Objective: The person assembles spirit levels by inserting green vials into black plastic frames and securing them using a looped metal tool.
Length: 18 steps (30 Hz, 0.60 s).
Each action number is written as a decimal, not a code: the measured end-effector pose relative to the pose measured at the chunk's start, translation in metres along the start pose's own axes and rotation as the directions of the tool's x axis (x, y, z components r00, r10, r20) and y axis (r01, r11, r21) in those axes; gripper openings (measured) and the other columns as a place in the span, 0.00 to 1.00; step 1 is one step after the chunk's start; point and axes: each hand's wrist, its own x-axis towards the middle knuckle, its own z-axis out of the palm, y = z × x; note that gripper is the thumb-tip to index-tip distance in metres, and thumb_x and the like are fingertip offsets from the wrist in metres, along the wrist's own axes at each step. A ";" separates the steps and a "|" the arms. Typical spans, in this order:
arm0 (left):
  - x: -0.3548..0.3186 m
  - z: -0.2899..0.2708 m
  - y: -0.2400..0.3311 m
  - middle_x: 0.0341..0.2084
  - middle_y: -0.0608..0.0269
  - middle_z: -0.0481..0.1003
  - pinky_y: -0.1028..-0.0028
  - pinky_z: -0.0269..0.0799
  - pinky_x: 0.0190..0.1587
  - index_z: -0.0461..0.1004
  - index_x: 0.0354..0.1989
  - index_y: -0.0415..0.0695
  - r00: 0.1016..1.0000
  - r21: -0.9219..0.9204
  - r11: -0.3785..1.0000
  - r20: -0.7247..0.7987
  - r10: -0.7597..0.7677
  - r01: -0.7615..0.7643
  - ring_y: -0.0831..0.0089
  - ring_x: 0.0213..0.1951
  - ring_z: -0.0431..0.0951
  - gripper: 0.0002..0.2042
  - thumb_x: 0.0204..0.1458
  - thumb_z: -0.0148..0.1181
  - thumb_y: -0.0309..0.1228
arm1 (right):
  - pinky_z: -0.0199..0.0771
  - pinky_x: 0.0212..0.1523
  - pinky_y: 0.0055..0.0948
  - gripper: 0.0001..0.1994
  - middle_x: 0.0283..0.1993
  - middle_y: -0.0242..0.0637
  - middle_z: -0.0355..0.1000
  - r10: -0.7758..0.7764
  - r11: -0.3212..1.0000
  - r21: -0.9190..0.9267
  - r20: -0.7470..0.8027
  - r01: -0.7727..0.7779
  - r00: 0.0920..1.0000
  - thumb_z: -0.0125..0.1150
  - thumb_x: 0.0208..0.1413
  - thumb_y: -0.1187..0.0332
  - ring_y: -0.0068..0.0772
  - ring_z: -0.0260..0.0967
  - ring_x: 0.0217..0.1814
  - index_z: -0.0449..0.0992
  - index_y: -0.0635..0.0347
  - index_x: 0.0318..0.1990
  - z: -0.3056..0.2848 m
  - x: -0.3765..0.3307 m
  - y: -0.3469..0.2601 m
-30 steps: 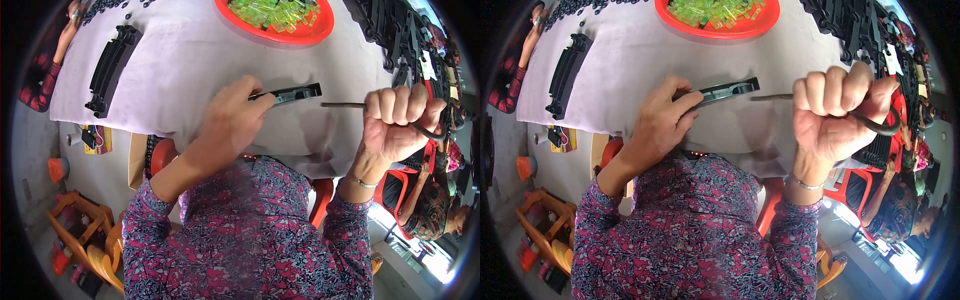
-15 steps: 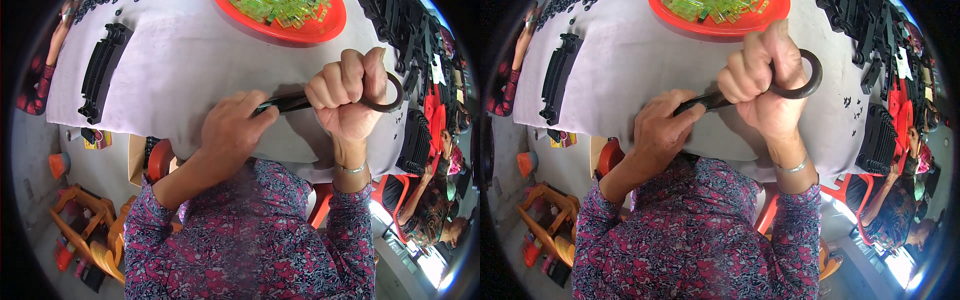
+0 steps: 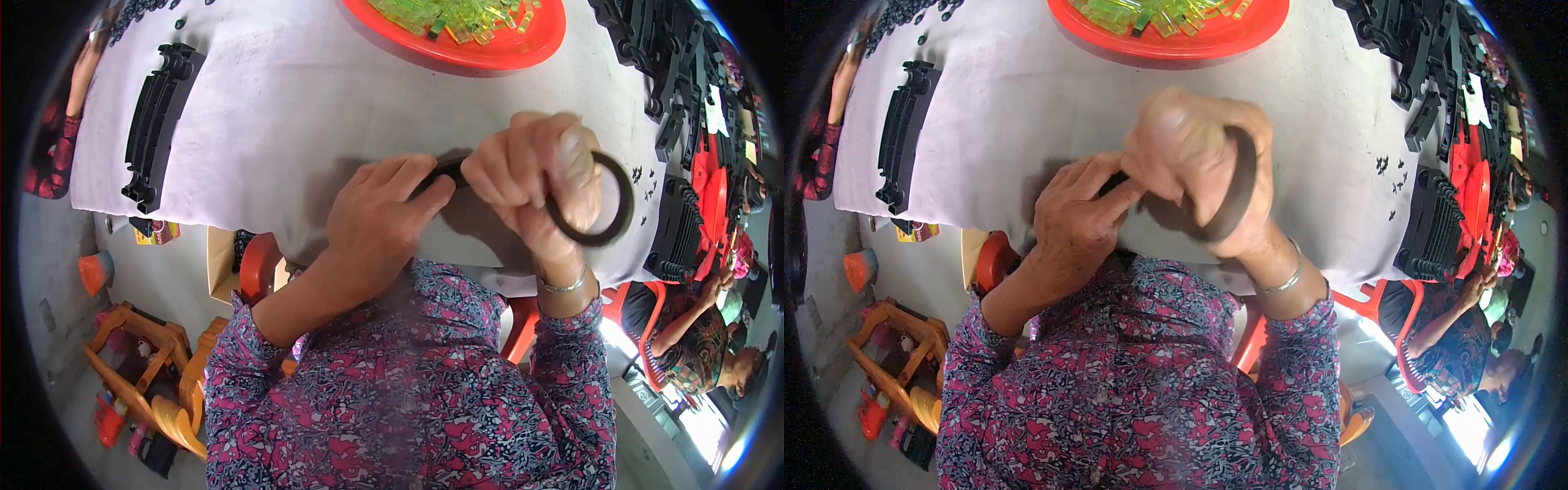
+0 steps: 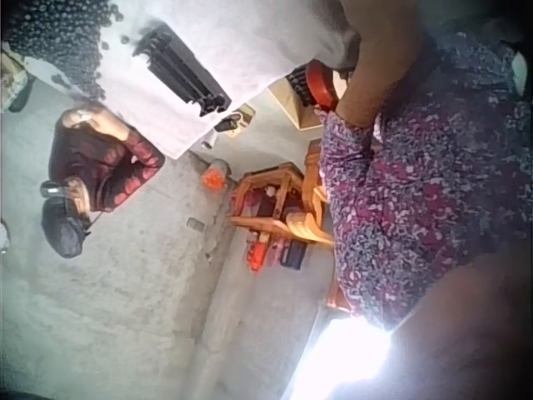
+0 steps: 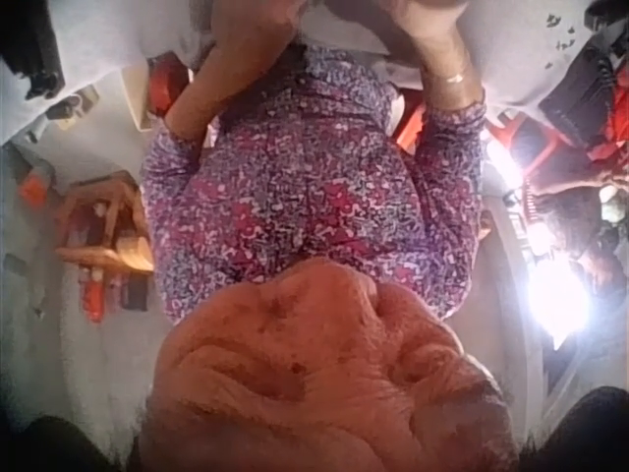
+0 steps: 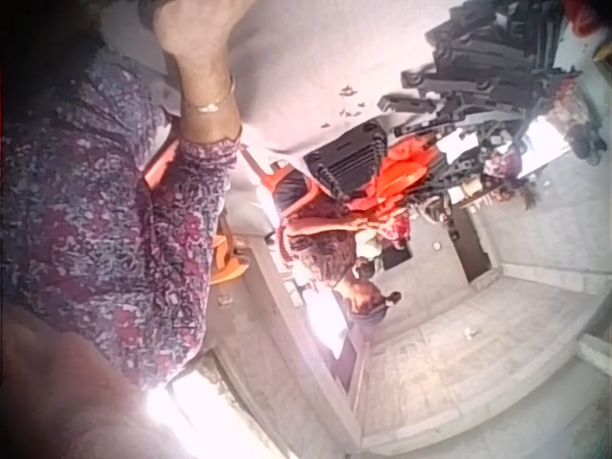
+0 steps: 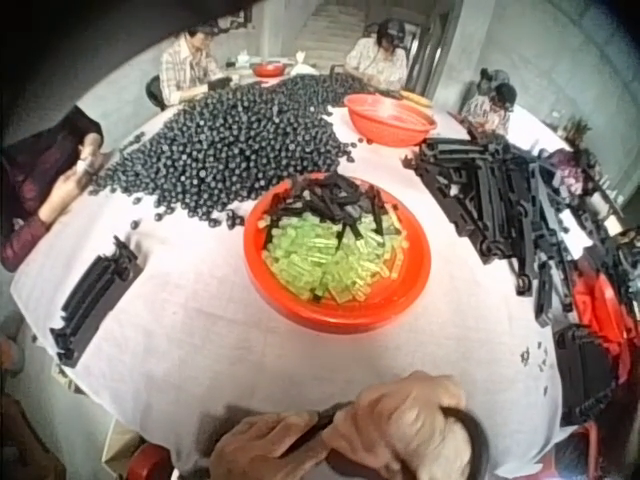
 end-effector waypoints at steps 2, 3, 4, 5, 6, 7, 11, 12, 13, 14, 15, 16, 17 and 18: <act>0.000 0.000 0.001 0.39 0.61 0.73 0.65 0.72 0.46 0.76 0.39 0.44 1.000 0.007 1.000 0.013 -0.005 0.005 0.63 0.44 0.77 0.11 0.45 0.57 0.27 | 0.46 0.19 0.24 0.23 0.18 0.25 0.52 0.020 0.997 0.077 0.008 -0.021 1.000 0.42 0.71 0.53 0.19 0.43 0.17 0.58 0.52 0.22 -0.006 -0.003 0.005; -0.001 0.000 0.002 0.39 0.61 0.73 0.65 0.72 0.46 0.76 0.39 0.44 1.000 0.005 1.000 0.011 -0.003 0.003 0.63 0.44 0.77 0.11 0.45 0.57 0.27 | 0.45 0.20 0.24 0.22 0.18 0.25 0.52 -0.015 0.940 0.340 -0.056 0.033 0.998 0.40 0.71 0.53 0.19 0.43 0.17 0.59 0.52 0.23 -0.010 -0.006 0.009; -0.002 0.001 0.002 0.40 0.61 0.73 0.65 0.72 0.46 0.76 0.40 0.44 1.000 0.012 1.000 0.015 -0.001 0.001 0.62 0.44 0.77 0.12 0.45 0.56 0.28 | 0.45 0.20 0.24 0.22 0.18 0.25 0.51 -0.032 0.811 0.576 -0.123 0.098 0.992 0.38 0.72 0.53 0.19 0.42 0.18 0.59 0.52 0.23 -0.015 -0.008 0.013; -0.003 0.001 0.002 0.40 0.60 0.73 0.64 0.72 0.47 0.76 0.40 0.45 1.000 0.020 1.000 0.020 0.001 -0.001 0.62 0.45 0.77 0.12 0.46 0.56 0.28 | 0.43 0.20 0.24 0.23 0.18 0.24 0.51 -0.019 0.824 0.557 -0.155 0.104 0.988 0.35 0.72 0.52 0.20 0.40 0.18 0.59 0.52 0.23 -0.023 -0.012 0.015; -0.002 0.002 0.003 0.40 0.60 0.73 0.64 0.72 0.47 0.76 0.40 0.45 1.000 0.021 1.000 0.019 0.000 0.000 0.62 0.45 0.77 0.12 0.46 0.56 0.28 | 0.43 0.20 0.24 0.23 0.18 0.24 0.51 -0.019 0.824 0.558 -0.154 0.103 0.988 0.35 0.72 0.52 0.20 0.40 0.18 0.59 0.52 0.23 -0.030 -0.012 0.013; -0.001 0.002 0.003 0.40 0.60 0.73 0.64 0.72 0.47 0.76 0.41 0.45 1.000 0.023 1.000 0.028 0.005 -0.006 0.62 0.45 0.77 0.12 0.46 0.56 0.28 | 0.43 0.19 0.25 0.25 0.16 0.24 0.49 -0.022 0.834 0.547 -0.101 0.075 0.995 0.36 0.72 0.51 0.20 0.39 0.16 0.58 0.51 0.21 -0.036 -0.012 0.011; 0.001 0.003 0.004 0.40 0.61 0.73 0.64 0.71 0.47 0.76 0.41 0.46 0.999 0.026 1.000 0.047 0.008 -0.009 0.62 0.46 0.77 0.12 0.46 0.55 0.28 | 0.40 0.17 0.25 0.27 0.14 0.24 0.47 -0.031 0.866 0.499 -0.025 0.039 0.999 0.33 0.71 0.48 0.19 0.36 0.15 0.58 0.51 0.19 -0.041 -0.012 0.012; 0.001 0.003 0.004 0.40 0.61 0.73 0.64 0.71 0.47 0.76 0.41 0.46 0.999 0.027 1.000 0.049 0.012 -0.013 0.62 0.46 0.77 0.12 0.46 0.55 0.28 | 0.40 0.17 0.25 0.27 0.14 0.24 0.47 -0.038 0.868 0.495 -0.024 0.045 0.999 0.34 0.71 0.48 0.19 0.36 0.15 0.57 0.51 0.19 -0.041 -0.012 0.012; 0.001 0.004 0.004 0.41 0.61 0.73 0.64 0.71 0.47 0.76 0.41 0.46 0.999 0.022 1.000 0.046 0.006 -0.007 0.62 0.46 0.76 0.12 0.46 0.55 0.28 | 0.40 0.17 0.25 0.27 0.14 0.24 0.47 -0.039 0.867 0.496 -0.028 0.048 0.999 0.34 0.71 0.48 0.19 0.36 0.15 0.57 0.51 0.19 -0.038 -0.013 0.012; 0.000 0.004 0.004 0.41 0.61 0.73 0.63 0.71 0.47 0.76 0.41 0.46 0.999 0.016 1.000 0.043 0.000 0.000 0.62 0.46 0.76 0.13 0.46 0.56 0.28 | 0.39 0.17 0.25 0.27 0.14 0.23 0.46 -0.032 0.808 0.579 -0.142 0.109 0.989 0.35 0.71 0.48 0.19 0.35 0.15 0.57 0.51 0.19 -0.032 -0.012 0.011; 0.000 0.004 0.005 0.41 0.61 0.73 0.63 0.71 0.47 0.76 0.41 0.46 0.999 0.017 1.000 0.046 0.002 -0.003 0.62 0.46 0.76 0.13 0.46 0.56 0.28 | 0.38 0.17 0.24 0.28 0.13 0.23 0.46 -0.013 0.741 0.648 -0.252 0.178 0.968 0.35 0.71 0.47 0.19 0.35 0.15 0.57 0.51 0.18 -0.029 -0.013 0.010; 0.001 0.003 0.005 0.41 0.61 0.73 0.63 0.71 0.47 0.76 0.41 0.47 0.999 0.017 1.000 0.041 0.005 -0.006 0.62 0.46 0.76 0.13 0.45 0.56 0.28 | 0.38 0.17 0.24 0.28 0.13 0.23 0.46 -0.016 0.740 0.647 -0.255 0.183 0.967 0.35 0.71 0.47 0.19 0.35 0.15 0.57 0.51 0.18 -0.032 -0.014 0.011; 0.001 0.003 0.005 0.41 0.62 0.73 0.63 0.71 0.47 0.76 0.42 0.47 0.999 0.017 1.000 0.035 0.008 -0.008 0.62 0.46 0.76 0.13 0.45 0.57 0.27 | 0.38 0.17 0.24 0.27 0.14 0.23 0.46 -0.022 0.783 0.605 -0.210 0.147 0.978 0.36 0.71 0.47 0.19 0.36 0.15 0.57 0.51 0.19 -0.036 -0.015 0.013; 0.001 0.003 0.005 0.41 0.62 0.73 0.63 0.71 0.47 0.76 0.42 0.47 0.999 0.017 1.000 0.036 0.012 -0.012 0.62 0.46 0.76 0.13 0.45 0.57 0.27 | 0.39 0.17 0.24 0.27 0.14 0.23 0.47 -0.025 0.822 0.558 -0.163 0.113 0.986 0.36 0.71 0.47 0.19 0.36 0.15 0.57 0.51 0.19 -0.040 -0.015 0.014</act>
